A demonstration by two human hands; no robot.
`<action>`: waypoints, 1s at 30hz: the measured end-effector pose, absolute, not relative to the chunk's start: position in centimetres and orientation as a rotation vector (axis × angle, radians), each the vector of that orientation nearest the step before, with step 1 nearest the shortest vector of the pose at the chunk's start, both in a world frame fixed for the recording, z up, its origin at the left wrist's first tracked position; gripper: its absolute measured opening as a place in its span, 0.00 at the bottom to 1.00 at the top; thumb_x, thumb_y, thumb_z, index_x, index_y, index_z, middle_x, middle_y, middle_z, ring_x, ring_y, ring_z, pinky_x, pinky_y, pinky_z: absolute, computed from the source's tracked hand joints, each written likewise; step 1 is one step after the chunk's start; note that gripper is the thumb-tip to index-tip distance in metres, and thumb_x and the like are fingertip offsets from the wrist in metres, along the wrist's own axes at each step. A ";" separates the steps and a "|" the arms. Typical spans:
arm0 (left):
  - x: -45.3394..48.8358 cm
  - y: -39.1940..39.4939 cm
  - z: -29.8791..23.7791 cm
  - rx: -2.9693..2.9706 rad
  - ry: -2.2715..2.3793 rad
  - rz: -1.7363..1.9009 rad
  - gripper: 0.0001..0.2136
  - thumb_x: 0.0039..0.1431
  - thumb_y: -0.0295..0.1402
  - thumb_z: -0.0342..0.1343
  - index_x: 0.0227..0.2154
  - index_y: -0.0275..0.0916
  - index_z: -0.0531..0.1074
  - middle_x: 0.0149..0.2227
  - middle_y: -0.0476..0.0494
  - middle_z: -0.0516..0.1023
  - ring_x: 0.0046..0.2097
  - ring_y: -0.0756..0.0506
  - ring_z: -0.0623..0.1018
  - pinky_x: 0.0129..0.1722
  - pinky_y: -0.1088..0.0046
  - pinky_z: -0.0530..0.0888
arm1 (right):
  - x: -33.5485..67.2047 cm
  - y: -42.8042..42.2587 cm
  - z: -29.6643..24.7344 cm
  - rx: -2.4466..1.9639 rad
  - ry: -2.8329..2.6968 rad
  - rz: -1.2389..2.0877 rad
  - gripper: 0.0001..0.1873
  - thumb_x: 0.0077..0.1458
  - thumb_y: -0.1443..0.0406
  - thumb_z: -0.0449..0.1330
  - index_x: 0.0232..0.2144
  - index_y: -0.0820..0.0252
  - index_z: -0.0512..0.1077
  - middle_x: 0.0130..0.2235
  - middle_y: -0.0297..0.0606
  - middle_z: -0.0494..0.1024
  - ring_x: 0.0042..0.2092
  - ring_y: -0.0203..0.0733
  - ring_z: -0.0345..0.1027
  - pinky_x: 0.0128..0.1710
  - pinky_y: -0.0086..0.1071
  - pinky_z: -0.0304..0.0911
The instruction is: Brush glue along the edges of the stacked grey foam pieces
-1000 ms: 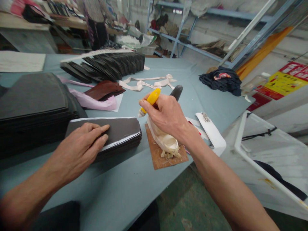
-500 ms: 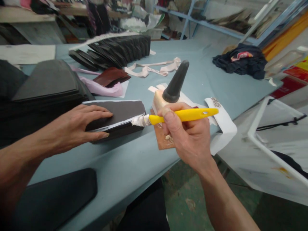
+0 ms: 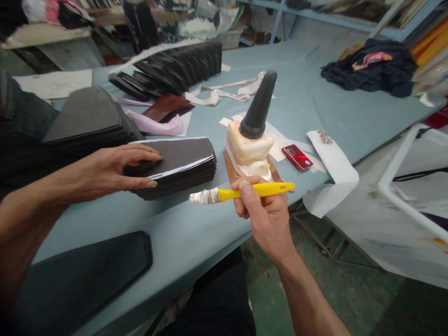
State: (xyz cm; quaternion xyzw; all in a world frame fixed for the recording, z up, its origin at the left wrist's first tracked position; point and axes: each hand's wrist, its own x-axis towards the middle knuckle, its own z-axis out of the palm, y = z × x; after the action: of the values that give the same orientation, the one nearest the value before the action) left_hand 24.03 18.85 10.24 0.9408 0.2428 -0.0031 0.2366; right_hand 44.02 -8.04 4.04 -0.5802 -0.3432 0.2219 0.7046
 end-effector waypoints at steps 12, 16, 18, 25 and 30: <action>25.1 17.1 10.3 2.788 0.598 0.020 0.25 0.57 0.47 0.51 0.52 0.40 0.79 0.56 0.38 0.81 0.57 0.34 0.80 0.61 0.60 0.74 | 43.4 -9.0 3.3 -1.318 -0.697 0.527 0.20 0.67 0.45 0.66 0.35 0.55 0.80 0.21 0.28 0.69 0.23 0.34 0.63 0.23 0.29 0.61; 24.8 17.5 10.6 2.685 0.701 -0.011 0.25 0.56 0.50 0.54 0.51 0.43 0.79 0.49 0.42 0.84 0.48 0.35 0.81 0.52 0.60 0.75 | 43.1 -9.4 3.1 -1.331 -0.680 0.544 0.23 0.65 0.43 0.66 0.35 0.56 0.79 0.20 0.28 0.68 0.22 0.34 0.61 0.22 0.28 0.60; 24.6 18.0 10.8 2.625 0.729 -0.044 0.26 0.56 0.53 0.56 0.52 0.44 0.80 0.48 0.44 0.84 0.47 0.36 0.81 0.51 0.61 0.76 | 42.9 -9.6 3.0 -1.317 -0.680 0.555 0.23 0.65 0.43 0.67 0.34 0.56 0.79 0.20 0.28 0.68 0.22 0.34 0.61 0.22 0.28 0.59; 24.3 19.7 11.5 2.349 0.766 -0.169 0.35 0.52 0.60 0.64 0.57 0.44 0.79 0.48 0.44 0.85 0.47 0.38 0.82 0.46 0.64 0.79 | 42.5 -10.1 2.8 -1.304 -0.638 0.590 0.22 0.64 0.44 0.68 0.34 0.56 0.80 0.19 0.29 0.69 0.22 0.34 0.63 0.22 0.27 0.59; 24.5 20.0 11.4 2.326 0.780 -0.174 0.35 0.50 0.58 0.66 0.58 0.42 0.79 0.51 0.42 0.84 0.50 0.36 0.82 0.51 0.61 0.79 | 42.6 -10.5 2.3 -1.304 -0.631 0.605 0.21 0.65 0.45 0.68 0.34 0.56 0.80 0.19 0.28 0.69 0.22 0.33 0.62 0.22 0.28 0.59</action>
State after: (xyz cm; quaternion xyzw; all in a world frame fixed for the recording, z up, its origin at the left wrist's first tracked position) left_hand 24.47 19.99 11.42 0.8913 0.2989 -0.0668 0.3345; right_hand 42.56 -10.48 2.34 -0.5869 -0.2841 0.2722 0.7076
